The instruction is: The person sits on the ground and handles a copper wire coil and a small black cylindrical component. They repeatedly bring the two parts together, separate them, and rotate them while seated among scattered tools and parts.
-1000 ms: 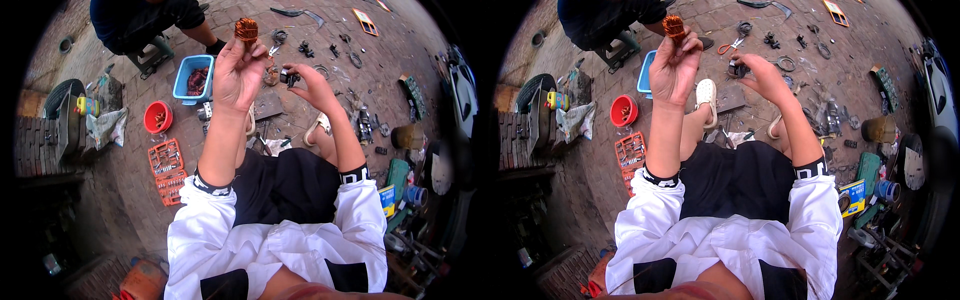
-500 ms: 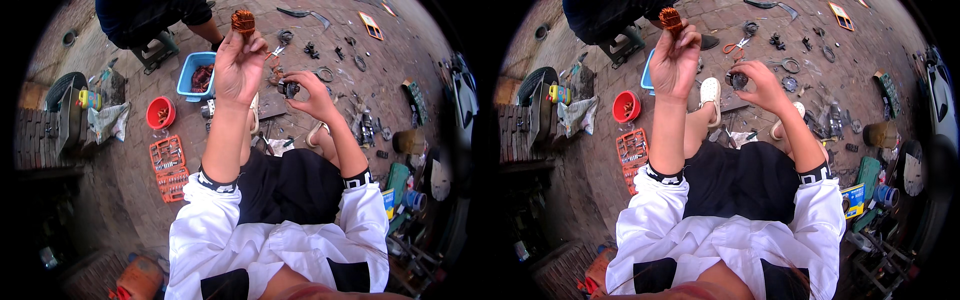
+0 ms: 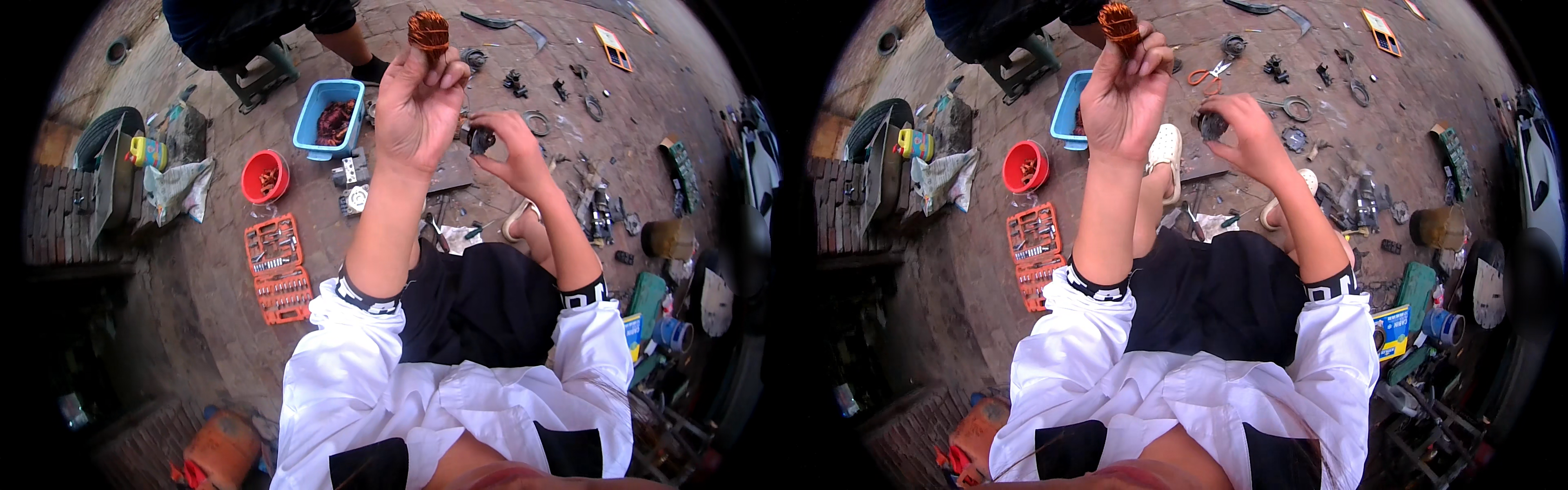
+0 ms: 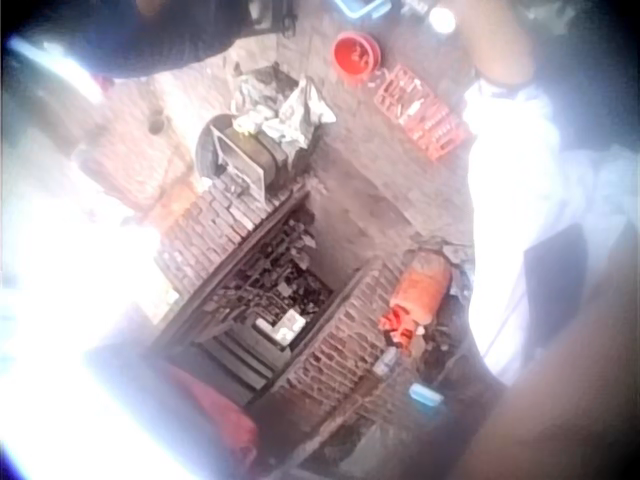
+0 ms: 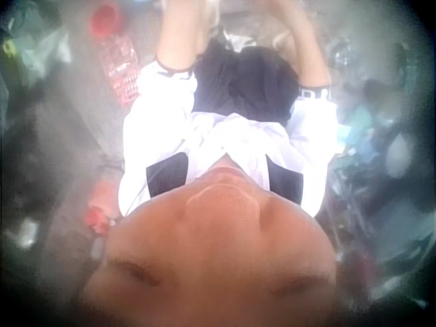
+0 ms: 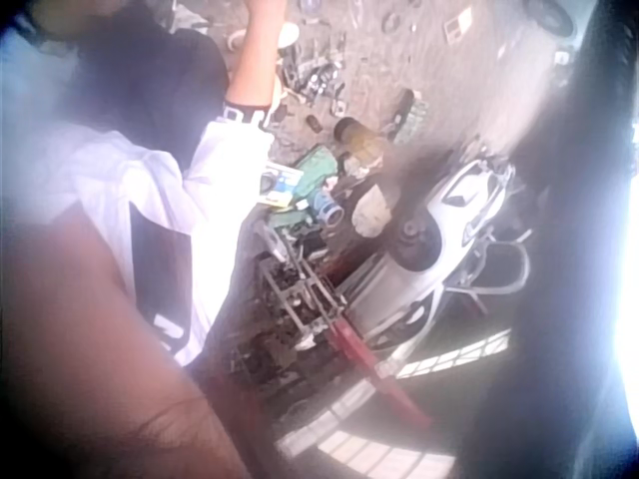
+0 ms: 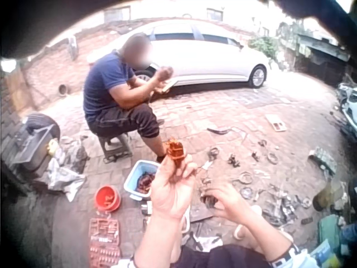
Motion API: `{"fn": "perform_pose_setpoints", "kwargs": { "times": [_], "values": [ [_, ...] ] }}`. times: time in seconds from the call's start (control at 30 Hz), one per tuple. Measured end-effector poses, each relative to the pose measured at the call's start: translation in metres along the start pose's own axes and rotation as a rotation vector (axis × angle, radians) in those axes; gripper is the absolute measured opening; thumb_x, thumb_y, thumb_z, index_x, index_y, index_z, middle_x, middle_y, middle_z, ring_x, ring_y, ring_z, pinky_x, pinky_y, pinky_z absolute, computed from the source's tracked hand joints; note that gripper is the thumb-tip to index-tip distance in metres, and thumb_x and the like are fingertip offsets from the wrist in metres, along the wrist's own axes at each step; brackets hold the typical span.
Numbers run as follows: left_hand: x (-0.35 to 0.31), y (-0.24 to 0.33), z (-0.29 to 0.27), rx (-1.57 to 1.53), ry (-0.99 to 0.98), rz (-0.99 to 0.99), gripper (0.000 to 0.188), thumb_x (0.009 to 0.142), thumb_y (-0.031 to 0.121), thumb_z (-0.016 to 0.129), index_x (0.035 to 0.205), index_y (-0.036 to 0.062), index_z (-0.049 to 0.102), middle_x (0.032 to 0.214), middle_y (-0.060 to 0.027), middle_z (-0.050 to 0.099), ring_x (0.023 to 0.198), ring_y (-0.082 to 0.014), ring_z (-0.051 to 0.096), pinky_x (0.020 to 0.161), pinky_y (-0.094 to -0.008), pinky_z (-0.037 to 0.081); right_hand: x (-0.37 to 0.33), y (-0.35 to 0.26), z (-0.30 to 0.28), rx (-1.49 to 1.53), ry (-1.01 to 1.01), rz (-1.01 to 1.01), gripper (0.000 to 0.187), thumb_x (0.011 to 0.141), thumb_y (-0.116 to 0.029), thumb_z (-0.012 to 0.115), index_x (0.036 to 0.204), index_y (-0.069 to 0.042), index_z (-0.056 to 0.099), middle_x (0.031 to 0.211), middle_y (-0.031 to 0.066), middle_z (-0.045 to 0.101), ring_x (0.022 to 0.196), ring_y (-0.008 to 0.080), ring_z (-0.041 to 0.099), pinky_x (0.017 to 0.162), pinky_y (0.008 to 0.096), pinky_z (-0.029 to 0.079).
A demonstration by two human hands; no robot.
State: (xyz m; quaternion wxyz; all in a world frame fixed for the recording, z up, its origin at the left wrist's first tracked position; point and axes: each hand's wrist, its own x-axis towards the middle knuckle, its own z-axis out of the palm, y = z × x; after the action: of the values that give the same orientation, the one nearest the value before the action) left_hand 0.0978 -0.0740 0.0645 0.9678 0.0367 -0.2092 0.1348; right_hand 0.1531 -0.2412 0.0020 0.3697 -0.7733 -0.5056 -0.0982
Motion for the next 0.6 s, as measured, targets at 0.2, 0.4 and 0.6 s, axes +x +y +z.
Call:
{"fn": "perform_pose_setpoints", "kwargs": {
  "times": [0.2, 0.4, 0.6],
  "values": [
    [-0.010, 0.001, 0.006, 0.123, -0.039, -0.070, 0.032, 0.084, 0.008, 0.059, 0.111, -0.0055, 0.048, 0.094, -0.0075, 0.043, 0.075, -0.0118, 0.032, 0.067, -0.0220, 0.033, -0.006, 0.031, -0.003, 0.508, 0.268, 0.525, 0.049, 0.071, -0.014, 0.076, 0.111, 0.001, 0.054, 0.104, 0.0084, 0.061, 0.096, 0.0149, 0.059, 0.085, 0.0290, 0.047],
    [-0.010, 0.002, 0.001, 0.203, -0.034, -0.085, 0.027, 0.085, 0.009, 0.058, 0.107, -0.0053, 0.051, 0.091, -0.0058, 0.042, 0.075, -0.0119, 0.032, 0.067, -0.0229, 0.032, -0.009, 0.047, -0.009, 0.957, 0.465, 0.760, 0.047, 0.080, -0.020, 0.071, 0.115, 0.005, 0.051, 0.103, 0.0107, 0.060, 0.096, 0.0151, 0.058, 0.082, 0.0276, 0.048],
    [-0.010, -0.002, 0.002, 0.277, 0.031, -0.088, 0.025, 0.086, 0.010, 0.057, 0.106, -0.0051, 0.053, 0.090, -0.0054, 0.045, 0.074, -0.0123, 0.032, 0.067, -0.0238, 0.032, -0.010, 0.051, -0.010, 1.203, 0.516, 0.847, 0.041, 0.082, -0.021, 0.069, 0.110, 0.004, 0.052, 0.097, 0.0082, 0.061, 0.091, 0.0154, 0.061, 0.078, 0.0272, 0.050]
  ]
}}
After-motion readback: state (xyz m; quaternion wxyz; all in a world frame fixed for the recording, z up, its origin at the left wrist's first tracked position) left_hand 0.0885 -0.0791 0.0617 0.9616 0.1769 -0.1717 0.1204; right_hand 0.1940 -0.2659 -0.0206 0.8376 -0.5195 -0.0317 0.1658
